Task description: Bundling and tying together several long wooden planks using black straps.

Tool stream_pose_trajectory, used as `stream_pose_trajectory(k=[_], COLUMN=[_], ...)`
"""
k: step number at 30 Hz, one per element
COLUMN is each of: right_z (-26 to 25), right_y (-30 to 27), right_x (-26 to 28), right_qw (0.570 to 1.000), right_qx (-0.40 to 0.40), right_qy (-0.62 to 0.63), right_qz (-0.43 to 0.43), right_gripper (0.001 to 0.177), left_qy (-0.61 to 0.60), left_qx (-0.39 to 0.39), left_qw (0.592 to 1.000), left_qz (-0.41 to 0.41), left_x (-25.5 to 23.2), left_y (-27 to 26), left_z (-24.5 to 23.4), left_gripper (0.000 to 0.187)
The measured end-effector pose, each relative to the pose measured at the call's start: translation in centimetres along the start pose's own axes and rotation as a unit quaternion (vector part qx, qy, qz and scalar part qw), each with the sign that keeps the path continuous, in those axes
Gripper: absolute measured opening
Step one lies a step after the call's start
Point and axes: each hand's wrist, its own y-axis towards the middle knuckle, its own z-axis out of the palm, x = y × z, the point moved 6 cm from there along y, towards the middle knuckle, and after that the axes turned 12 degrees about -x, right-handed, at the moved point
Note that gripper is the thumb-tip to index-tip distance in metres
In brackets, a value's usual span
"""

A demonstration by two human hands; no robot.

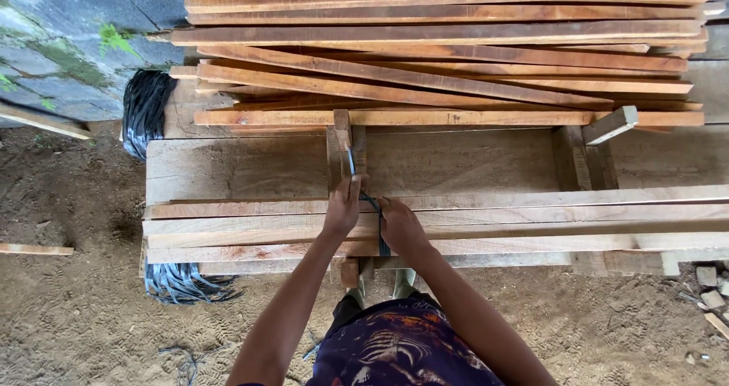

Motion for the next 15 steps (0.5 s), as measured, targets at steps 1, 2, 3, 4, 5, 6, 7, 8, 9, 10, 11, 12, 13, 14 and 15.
stream_pose_trajectory(k=[1,2,3,4,5,6,7,8,9,10,11,12,13,14,15], right_z=[0.3,0.7,1.1,1.3,1.5,1.6,1.3,1.0,0.8,0.6,0.4,0.3,0.4,0.5,0.7], right_y=[-0.1,-0.1,-0.1,-0.2,-0.3,-0.3,-0.2,-0.2,-0.2,-0.2,-0.2,-0.2,-0.3,-0.5,-0.6], right_x=[-0.2,-0.5,-0.8,-1.0,-1.1,-1.2,-1.0,-0.8,-0.5,-0.2,0.0,0.2,0.0,-0.4,-0.9], right_qw=[1.0,1.0,0.999,0.999,0.999,0.999,0.999,0.999,0.999,0.999,0.999,1.0,1.0,0.999,0.998], right_qx=[0.0,0.014,0.028,0.028,0.023,0.018,0.017,0.017,0.017,0.015,0.015,0.015,0.013,0.019,0.024], right_qy=[0.001,0.009,0.017,0.018,0.027,0.036,0.036,0.038,0.04,0.04,0.033,0.026,0.025,0.034,0.043], right_qz=[-0.001,0.003,0.006,0.006,0.005,0.005,0.004,0.006,0.009,0.007,0.005,0.004,0.002,0.015,0.027], right_gripper=[0.047,0.045,0.043,0.043,0.043,0.043,0.043,0.043,0.043,0.043,0.044,0.045,0.045,0.047,0.049], left_qy=[0.001,0.118,0.233,0.234,0.268,0.302,0.302,0.268,0.233,0.233,0.223,0.212,0.211,0.233,0.255], left_qx=[-0.001,0.018,0.037,0.036,0.036,0.036,0.035,0.042,0.049,0.047,0.033,0.02,0.018,0.015,0.012], left_qw=[1.0,0.991,0.963,0.963,0.951,0.937,0.937,0.953,0.966,0.966,0.972,0.976,0.976,0.972,0.967], left_qz=[0.0,0.064,0.127,0.127,0.15,0.172,0.173,0.137,0.101,0.103,0.071,0.039,0.041,0.01,-0.021], left_x=[3.2,6.0,8.8,8.3,7.8,7.2,6.5,6.1,5.8,6.5,7.4,8.4,7.4,6.8,6.2], left_y=[-0.2,-0.3,-0.4,-1.1,-1.9,-2.6,-2.4,-2.2,-2.0,-1.8,-1.6,-1.3,-1.3,-1.3,-1.3], left_z=[0.4,1.2,2.1,2.0,2.0,2.1,2.2,2.1,2.0,2.6,3.0,3.5,3.5,3.3,3.2], left_gripper=[0.054,0.047,0.042,0.042,0.033,0.024,0.024,0.031,0.04,0.04,0.041,0.042,0.042,0.038,0.035])
